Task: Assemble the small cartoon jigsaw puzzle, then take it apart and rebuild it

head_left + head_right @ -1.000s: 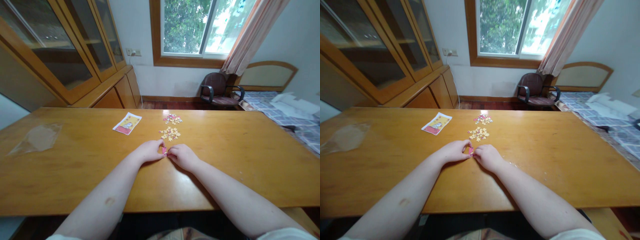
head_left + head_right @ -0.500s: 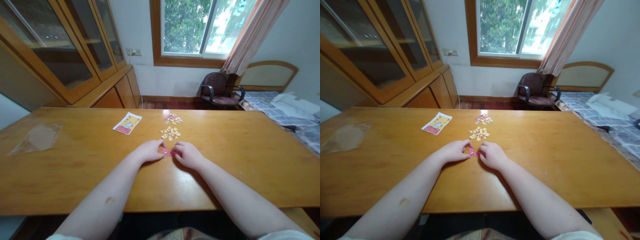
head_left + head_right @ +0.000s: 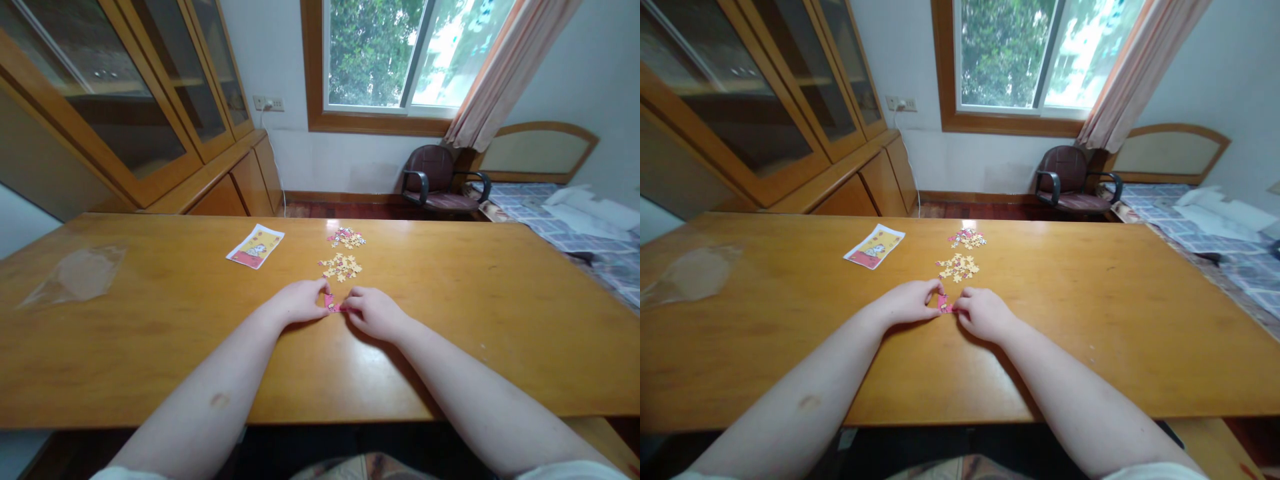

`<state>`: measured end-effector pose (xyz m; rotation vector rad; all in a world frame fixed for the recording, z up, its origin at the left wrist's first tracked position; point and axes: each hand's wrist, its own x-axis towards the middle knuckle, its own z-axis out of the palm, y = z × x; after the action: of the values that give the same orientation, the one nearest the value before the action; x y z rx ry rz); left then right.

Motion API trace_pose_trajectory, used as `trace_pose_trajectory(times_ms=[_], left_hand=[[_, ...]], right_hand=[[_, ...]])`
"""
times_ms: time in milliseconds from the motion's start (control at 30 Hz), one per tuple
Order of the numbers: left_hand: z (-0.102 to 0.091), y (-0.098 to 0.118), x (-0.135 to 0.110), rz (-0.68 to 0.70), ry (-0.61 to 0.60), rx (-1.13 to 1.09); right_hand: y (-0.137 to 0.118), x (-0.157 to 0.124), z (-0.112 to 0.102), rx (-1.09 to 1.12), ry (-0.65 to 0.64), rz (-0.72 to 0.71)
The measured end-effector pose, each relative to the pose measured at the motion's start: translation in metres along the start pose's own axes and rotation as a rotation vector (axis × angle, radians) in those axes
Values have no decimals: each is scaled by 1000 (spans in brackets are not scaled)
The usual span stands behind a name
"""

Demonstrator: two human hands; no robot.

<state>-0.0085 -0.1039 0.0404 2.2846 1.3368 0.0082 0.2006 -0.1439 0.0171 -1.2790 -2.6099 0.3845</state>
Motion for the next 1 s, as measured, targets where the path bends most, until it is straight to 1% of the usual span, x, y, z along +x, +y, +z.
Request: trace_pose_trajectory(times_ms=[200, 367, 567, 767, 867, 933, 1000], left_hand=[[-1, 2, -1, -16, -5, 1], [-3, 4, -2, -18, -6, 0], [-3, 4, -2, -14, -16, 13], [-2, 3, -1, -7, -18, 15], [-2, 2, -1, -3, -18, 19], [-2, 2, -1, -5, -18, 14], [-2, 2, -1, -8, -14, 7]], right_hand=[[-1, -1, 0, 5, -25, -16], [-2, -1, 1, -3, -4, -45], [-7, -1, -1, -35, -25, -46], [-5, 0, 3, 11, -7, -45], [3, -1, -1, 63, 30, 15], [12, -2, -7, 88, 66, 95], [23, -5, -14, 113, 76, 164]])
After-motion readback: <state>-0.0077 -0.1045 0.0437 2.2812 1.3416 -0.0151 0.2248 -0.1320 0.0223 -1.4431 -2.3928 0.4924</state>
